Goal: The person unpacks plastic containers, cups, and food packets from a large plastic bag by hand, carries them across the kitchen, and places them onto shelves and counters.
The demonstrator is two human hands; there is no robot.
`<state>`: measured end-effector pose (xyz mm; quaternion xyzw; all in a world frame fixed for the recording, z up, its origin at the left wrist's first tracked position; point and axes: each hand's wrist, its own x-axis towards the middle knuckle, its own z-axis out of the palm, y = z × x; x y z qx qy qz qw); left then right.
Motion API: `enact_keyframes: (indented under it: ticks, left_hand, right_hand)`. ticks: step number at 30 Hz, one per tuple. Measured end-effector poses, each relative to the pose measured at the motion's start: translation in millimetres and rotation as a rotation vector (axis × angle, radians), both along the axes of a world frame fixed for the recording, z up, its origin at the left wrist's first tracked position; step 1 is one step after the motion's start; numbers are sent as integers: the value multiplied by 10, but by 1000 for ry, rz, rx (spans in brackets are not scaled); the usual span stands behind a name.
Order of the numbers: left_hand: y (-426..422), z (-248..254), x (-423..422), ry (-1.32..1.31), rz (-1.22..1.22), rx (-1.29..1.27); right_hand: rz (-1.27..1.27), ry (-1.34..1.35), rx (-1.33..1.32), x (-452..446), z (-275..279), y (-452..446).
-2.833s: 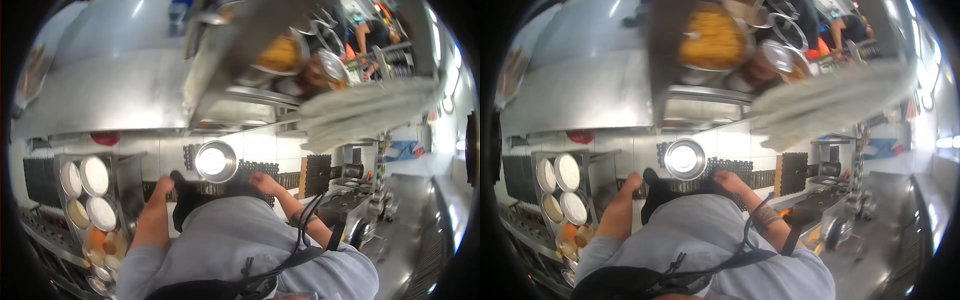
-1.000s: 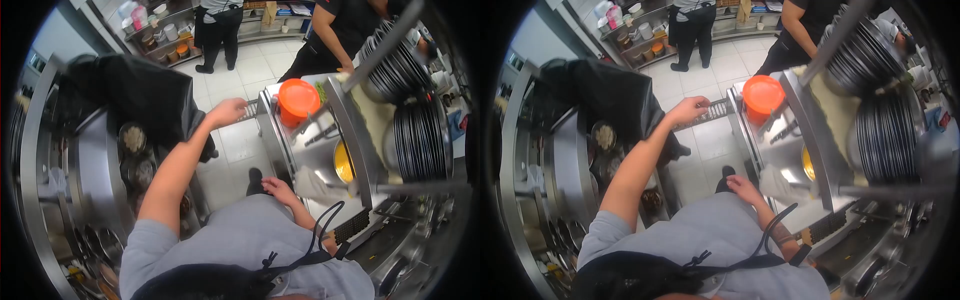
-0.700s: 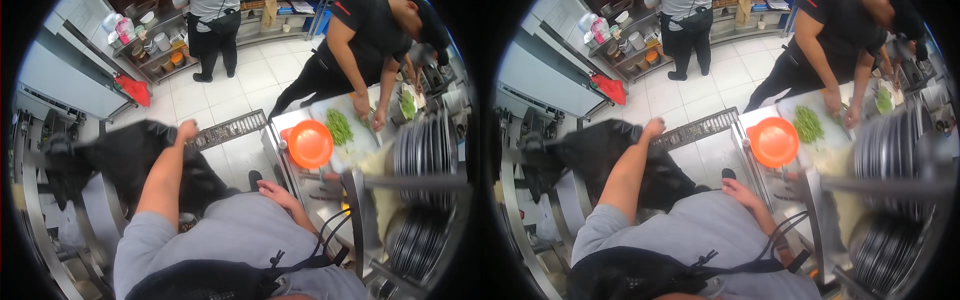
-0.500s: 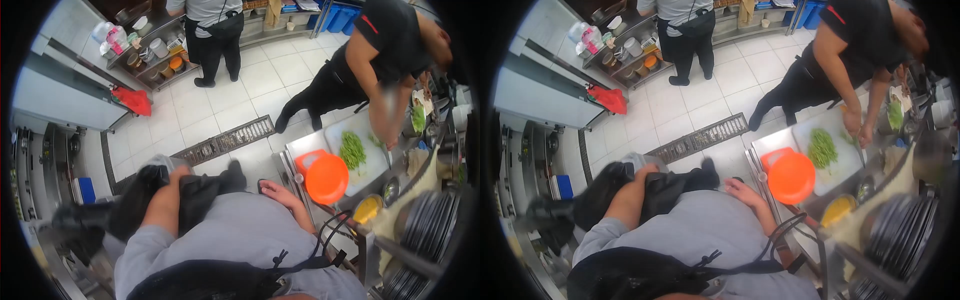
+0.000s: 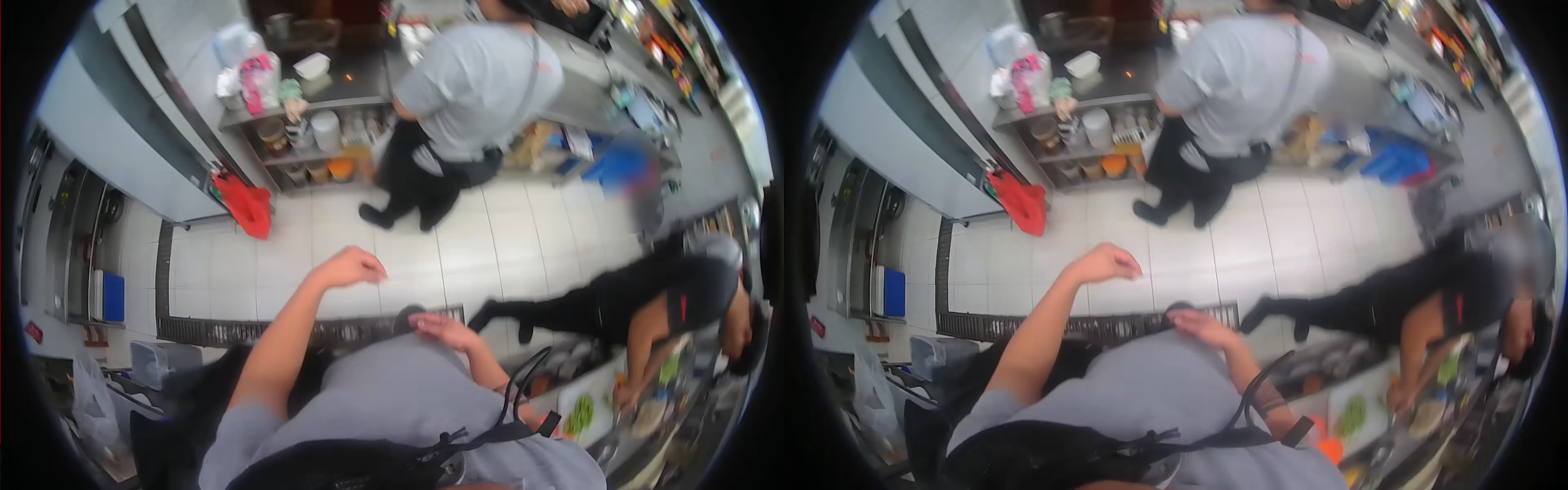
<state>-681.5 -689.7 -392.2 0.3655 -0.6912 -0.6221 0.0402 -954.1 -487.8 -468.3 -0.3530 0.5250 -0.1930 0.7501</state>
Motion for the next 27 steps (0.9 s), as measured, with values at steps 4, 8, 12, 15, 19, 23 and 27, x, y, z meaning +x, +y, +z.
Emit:
enact_keyframes:
  ticks: [4,8,12,15,19,23,27]
  left_hand:
    - [-416,1448,514,362,-175,-166]
    - [-572,2224,1180,741,-137,-401]
    - [-540,2819,1563,730,9,-613]
    - [-508,2865,1791,736,220,-718]
    - [-670,2600,2285,924,303,-1037]
    - [-638,2651,3054,798,324,-1025]
    - [-208,2919,4011,580,364,-1023]
  right_hand:
    - [251,-36,45,349,-99,-1265]
    - [602,-135,10,940,-340,-2667]
    - [943,-108,-65,1929,-159,-3902]
    - [1163,-112,-224,2707,-29,-4499]
    - [1268,-94,-256,3728,148,-4820]
    - [1450,-72,-333,4596,49,-4763]
    - [1743,-36,-415,5293,32,-4686]
